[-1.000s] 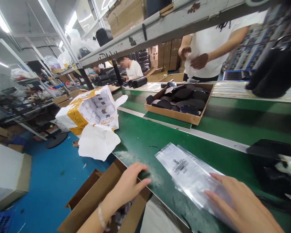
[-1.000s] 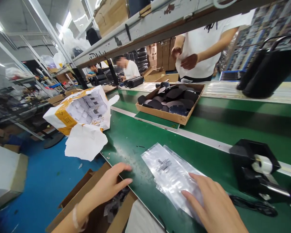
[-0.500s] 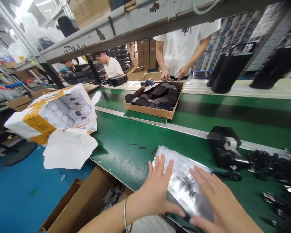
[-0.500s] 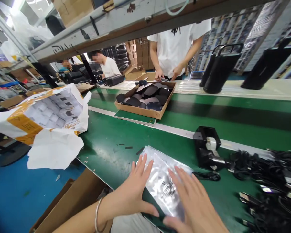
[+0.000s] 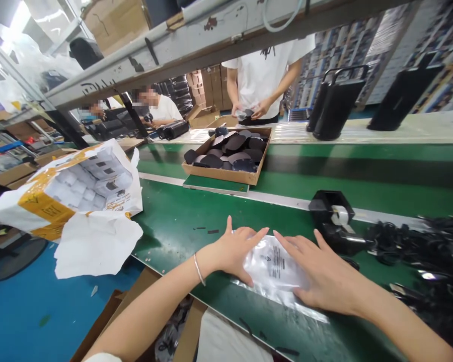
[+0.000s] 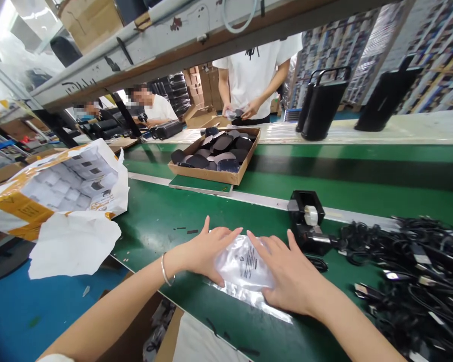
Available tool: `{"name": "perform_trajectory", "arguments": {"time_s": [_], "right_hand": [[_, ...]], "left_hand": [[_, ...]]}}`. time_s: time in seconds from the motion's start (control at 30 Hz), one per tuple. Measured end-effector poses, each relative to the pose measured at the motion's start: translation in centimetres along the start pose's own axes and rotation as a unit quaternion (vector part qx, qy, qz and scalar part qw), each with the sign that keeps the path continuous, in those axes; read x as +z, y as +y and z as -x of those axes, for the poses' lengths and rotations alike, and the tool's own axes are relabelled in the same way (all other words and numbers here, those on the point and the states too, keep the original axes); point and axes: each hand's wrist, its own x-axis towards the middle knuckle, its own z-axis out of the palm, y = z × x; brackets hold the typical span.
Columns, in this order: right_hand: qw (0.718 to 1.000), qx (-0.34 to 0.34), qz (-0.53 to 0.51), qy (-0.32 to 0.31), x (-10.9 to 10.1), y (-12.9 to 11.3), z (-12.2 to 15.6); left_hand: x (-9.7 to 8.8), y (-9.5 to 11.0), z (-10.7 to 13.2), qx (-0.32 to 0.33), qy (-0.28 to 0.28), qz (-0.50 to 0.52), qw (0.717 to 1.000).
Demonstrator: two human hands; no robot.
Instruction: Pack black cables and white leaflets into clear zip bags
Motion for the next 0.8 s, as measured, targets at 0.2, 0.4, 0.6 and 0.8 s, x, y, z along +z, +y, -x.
{"name": "perform_trajectory", "arguments": {"time_s": [0.2,0.4,0.6,0.8], "right_hand": [[0.998,0.007,-0.054,-0.015,-0.4,-0.7,-0.1],[0.999,-0.008,-0.050,0.010,1.0,-1.5,1.1],[0.999,-0.024,-0.022,0.040,1.0,-1.7,1.9],[0.992,0.066,-0.019,0.105,-0.3,0.5,2.9]], "left_hand": [[0.7,-0.4,1.5,0.012,0.008,0.015,1.000],[1.5,-0.2,1.9,0.026,-0.005,0.024,0.999],[1.0,0.1,1.5,0.020,-0.002,0.016,1.000],[1.2,0.0,1.2,0.051,-0.002,0.053,0.997]]}}
